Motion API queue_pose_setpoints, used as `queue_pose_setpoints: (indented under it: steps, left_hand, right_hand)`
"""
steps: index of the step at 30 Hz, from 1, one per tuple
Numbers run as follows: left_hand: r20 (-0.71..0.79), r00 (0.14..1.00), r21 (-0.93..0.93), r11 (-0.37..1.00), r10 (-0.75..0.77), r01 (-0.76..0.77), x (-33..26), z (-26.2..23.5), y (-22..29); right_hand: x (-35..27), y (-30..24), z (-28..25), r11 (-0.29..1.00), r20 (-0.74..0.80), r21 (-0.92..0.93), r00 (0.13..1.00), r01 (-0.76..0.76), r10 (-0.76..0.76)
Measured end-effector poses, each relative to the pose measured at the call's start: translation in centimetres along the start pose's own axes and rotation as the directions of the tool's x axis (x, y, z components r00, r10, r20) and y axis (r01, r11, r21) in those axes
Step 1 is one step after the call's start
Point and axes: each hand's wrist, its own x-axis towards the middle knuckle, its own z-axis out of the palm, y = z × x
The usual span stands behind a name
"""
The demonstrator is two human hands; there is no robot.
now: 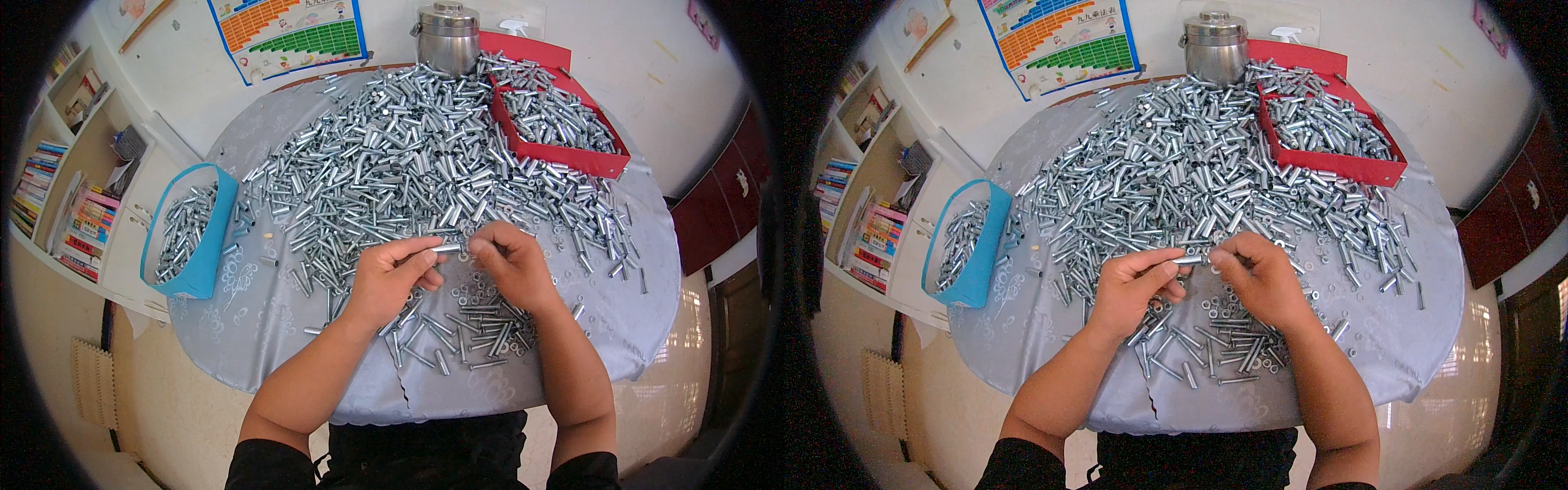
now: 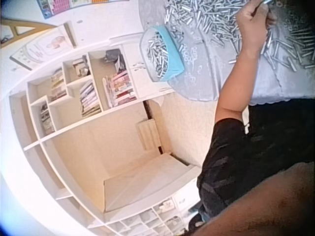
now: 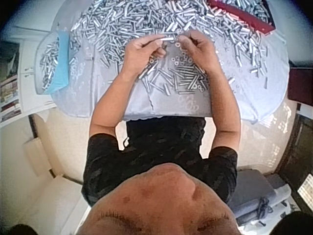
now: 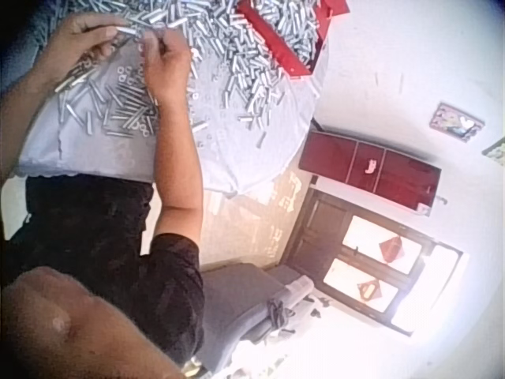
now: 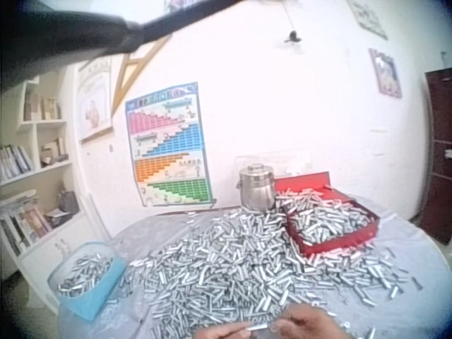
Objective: The person repeatedly picks up metal bolts and washers from a large pile on a table. They thread the washers onto the bolts by hand and place the assembled units back onto the table. The process is continuous and repetitive throughout the clip.
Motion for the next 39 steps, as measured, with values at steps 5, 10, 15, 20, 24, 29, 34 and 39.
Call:
queue_pose_setpoints:
  steps: [5, 10, 15, 20, 24, 29, 34, 39]
  left_hand:
    - [0.0, 1.0, -0.013, 1.0, -0.002, 0.002, -0.1, 0.0, 0.0]
    - [-0.003, 1.0, -0.017, 1.0, 0.008, -0.008, 0.0, 0.0, 0.0]
    - [0.001, 1.0, -0.013, 1.0, 0.001, -0.001, 0.1, -0.1, -0.1]
    - [0.01, 1.0, -0.002, 1.0, -0.001, 0.001, 0.0, 0.1, 0.1]
    - [0.006, 1.0, -0.033, 0.999, -0.01, 0.01, 0.1, -0.1, -0.2]
    - [0.009, 1.0, -0.027, 1.0, -0.01, 0.01, 0.0, -0.1, -0.1]
    - [0.013, 1.0, -0.044, 0.999, -0.02, 0.021, 0.1, 0.0, -0.1]
    - [0.016, 1.0, -0.044, 0.999, -0.02, 0.02, 0.0, -0.1, -0.2]
  right_hand:
    - [-0.1, -1.3, 0.7, 0.987, -0.06, 0.146, 0.995, -0.064, 0.073]
    - [-0.2, -0.3, 0.0, 0.996, 0.029, 0.019, 0.996, -0.09, 0.089]
    - [-0.1, -1.8, 1.0, 0.99, -0.052, 0.137, 0.998, -0.013, 0.02]
    - [-0.2, -0.3, -0.1, 0.991, 0.037, 0.065, 0.992, -0.12, 0.118]
    - [-0.2, -1.9, 0.8, 0.981, -0.04, 0.191, 0.999, -0.022, 0.03]
    - [-0.2, -0.6, 0.0, 0.988, 0.053, 0.119, 0.994, -0.1, 0.095]
    - [-0.2, -0.4, 0.0, 0.996, 0.093, 0.067, 0.994, -0.066, 0.059]
    - [-0.2, -0.9, 0.3, 0.985, 0.045, 0.169, 0.998, -0.045, 0.038]
